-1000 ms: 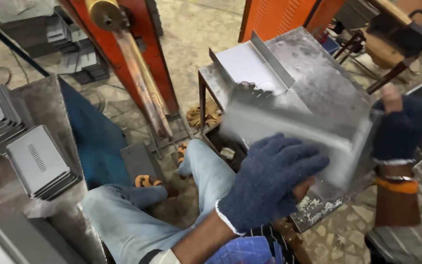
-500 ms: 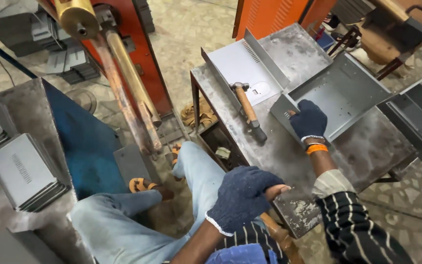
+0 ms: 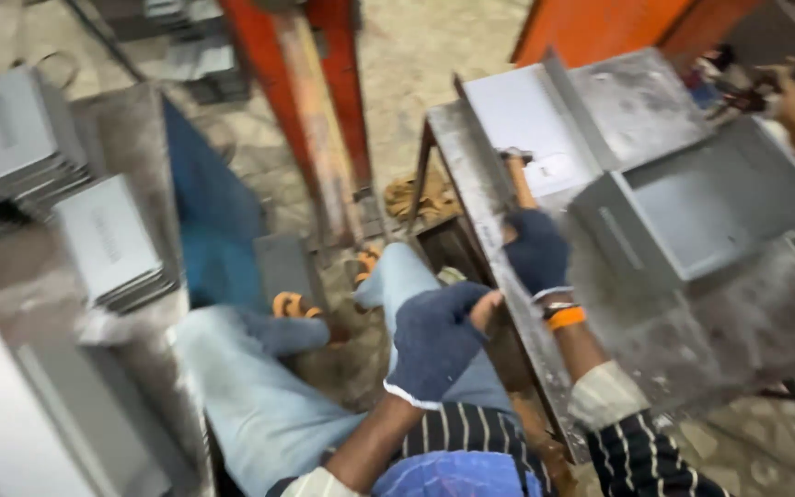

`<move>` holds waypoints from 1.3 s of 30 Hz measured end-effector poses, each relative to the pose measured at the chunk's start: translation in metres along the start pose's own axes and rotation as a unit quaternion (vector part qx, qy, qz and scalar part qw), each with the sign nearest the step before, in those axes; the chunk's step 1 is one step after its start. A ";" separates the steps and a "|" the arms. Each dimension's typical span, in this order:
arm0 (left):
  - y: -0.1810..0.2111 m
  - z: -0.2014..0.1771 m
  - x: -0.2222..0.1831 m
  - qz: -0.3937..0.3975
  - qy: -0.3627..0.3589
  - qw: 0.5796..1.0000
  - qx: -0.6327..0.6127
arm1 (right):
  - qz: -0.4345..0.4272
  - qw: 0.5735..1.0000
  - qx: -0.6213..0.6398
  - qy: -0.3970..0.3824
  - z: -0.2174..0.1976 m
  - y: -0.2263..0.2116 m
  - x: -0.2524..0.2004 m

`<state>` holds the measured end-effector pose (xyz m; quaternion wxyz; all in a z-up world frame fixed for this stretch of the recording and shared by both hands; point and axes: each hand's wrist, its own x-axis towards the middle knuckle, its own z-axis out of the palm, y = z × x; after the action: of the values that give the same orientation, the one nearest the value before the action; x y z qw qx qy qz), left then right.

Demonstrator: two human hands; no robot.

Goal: The person spot welds metal parts to assemble enclosures or boxes.

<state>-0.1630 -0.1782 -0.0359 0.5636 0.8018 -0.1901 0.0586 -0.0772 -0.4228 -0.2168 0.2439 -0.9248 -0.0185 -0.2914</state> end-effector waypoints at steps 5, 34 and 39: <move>-0.095 -0.052 -0.017 -0.069 0.183 0.971 0.134 | -0.102 0.936 0.225 -0.249 0.094 -0.125 -0.064; -0.115 -0.327 -0.172 -0.309 0.320 0.633 0.633 | -0.230 0.767 0.308 -0.513 0.064 -0.279 -0.064; -0.135 -0.348 -0.184 -0.247 0.305 0.707 0.588 | -0.295 0.775 0.326 -0.454 0.055 -0.299 -0.032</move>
<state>-0.2403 0.2276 -0.0864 -0.0008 0.9276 0.2698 0.2585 -0.1274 -0.1305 -0.1423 0.3962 -0.7638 -0.4932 0.1278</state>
